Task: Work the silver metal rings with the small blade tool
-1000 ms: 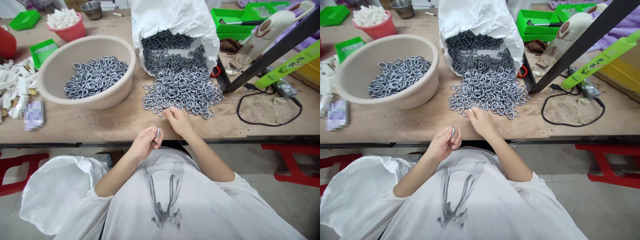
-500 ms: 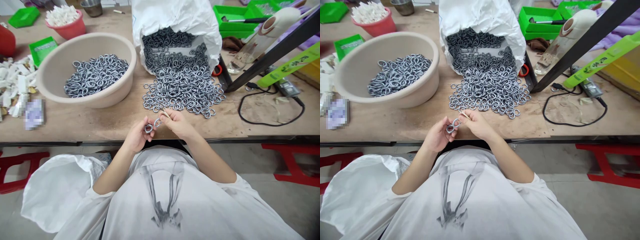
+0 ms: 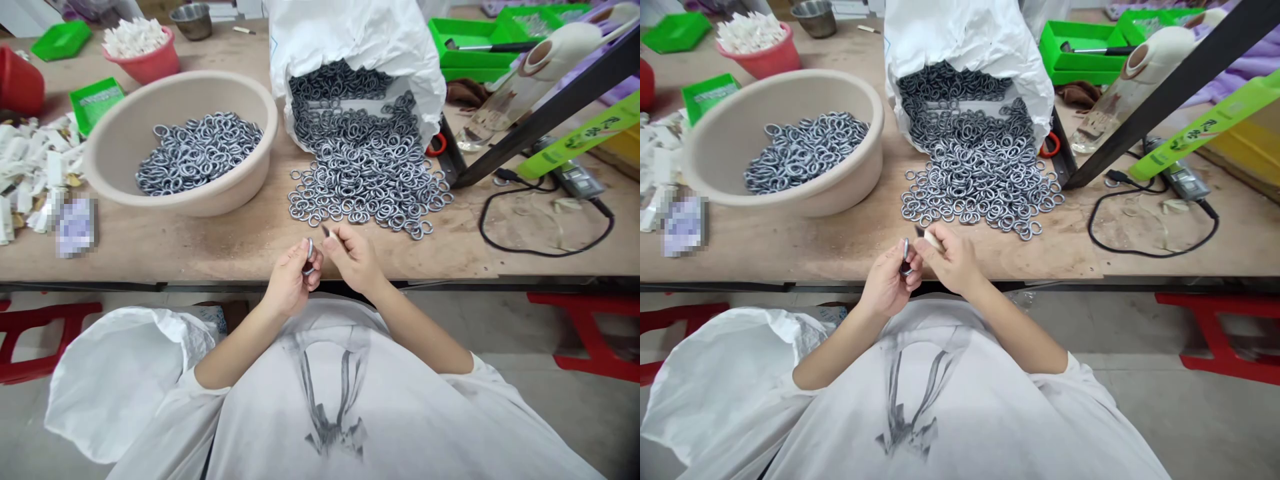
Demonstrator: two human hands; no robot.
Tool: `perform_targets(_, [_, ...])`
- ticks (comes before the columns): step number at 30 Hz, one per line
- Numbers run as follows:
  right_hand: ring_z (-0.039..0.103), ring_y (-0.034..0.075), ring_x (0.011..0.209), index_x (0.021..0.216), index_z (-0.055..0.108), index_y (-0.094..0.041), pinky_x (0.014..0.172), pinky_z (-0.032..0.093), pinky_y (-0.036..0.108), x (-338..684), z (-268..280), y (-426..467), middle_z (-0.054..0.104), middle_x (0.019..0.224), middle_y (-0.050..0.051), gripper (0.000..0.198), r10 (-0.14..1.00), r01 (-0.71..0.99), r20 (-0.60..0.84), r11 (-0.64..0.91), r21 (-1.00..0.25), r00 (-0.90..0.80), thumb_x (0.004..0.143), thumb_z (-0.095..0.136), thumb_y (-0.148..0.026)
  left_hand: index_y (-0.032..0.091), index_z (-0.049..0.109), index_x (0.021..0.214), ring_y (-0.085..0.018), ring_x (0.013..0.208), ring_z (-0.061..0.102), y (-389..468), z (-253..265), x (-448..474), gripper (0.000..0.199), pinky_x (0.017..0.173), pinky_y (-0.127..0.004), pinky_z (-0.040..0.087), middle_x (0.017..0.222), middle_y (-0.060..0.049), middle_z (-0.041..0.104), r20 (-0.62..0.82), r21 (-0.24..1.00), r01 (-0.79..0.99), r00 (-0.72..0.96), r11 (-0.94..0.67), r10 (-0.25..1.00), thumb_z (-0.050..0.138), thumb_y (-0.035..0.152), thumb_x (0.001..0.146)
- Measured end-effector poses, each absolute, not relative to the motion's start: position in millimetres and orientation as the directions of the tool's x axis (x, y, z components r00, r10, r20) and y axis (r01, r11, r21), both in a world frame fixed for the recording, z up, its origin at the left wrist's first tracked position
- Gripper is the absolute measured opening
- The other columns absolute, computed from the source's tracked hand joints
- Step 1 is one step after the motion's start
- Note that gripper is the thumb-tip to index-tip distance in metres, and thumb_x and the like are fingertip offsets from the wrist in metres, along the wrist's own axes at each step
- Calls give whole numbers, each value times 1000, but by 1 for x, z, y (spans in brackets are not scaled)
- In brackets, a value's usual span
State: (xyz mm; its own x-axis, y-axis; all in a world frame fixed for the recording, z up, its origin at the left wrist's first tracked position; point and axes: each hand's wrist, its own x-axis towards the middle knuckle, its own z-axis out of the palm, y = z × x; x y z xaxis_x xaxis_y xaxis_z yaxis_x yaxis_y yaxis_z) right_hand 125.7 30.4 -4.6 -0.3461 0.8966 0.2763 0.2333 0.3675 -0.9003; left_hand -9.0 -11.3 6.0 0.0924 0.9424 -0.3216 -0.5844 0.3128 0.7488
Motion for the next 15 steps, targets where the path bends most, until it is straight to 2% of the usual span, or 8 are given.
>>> perform_targets(3, [46,14,64,68,48,-21,61,30,29,128,3,24,52,66,0,42,818,398,383,552,-732,-429,97,49,-52,18,45,68,-4,41,36,-11,7,-8,51,37,-16,26,54,7,43,-335,748,-595,40,292,941,79,55,73])
perform_targets(6, [42,14,62,66,45,-21,60,27,30,129,6,20,50,65,0,45,790,479,396,603,-638,-468,97,46,-53,18,46,69,-4,41,36,-13,7,-6,49,38,-16,27,52,7,43,-352,749,-593,24,297,936,79,55,74])
perform_targets(10, [44,14,63,66,47,-21,61,27,30,129,6,21,50,66,1,44,780,516,395,620,-590,-486,96,47,-54,18,48,70,-4,41,35,-14,7,-5,49,38,-16,27,52,7,43,-347,746,-598,27,293,938,79,55,73])
perform_targets(15, [44,14,63,66,49,-20,61,27,29,128,7,20,50,66,0,43,777,511,375,620,-596,-505,95,50,-51,18,47,71,-4,41,34,-13,6,-4,51,38,-15,27,52,8,42,-366,745,-593,21,306,930,80,56,71])
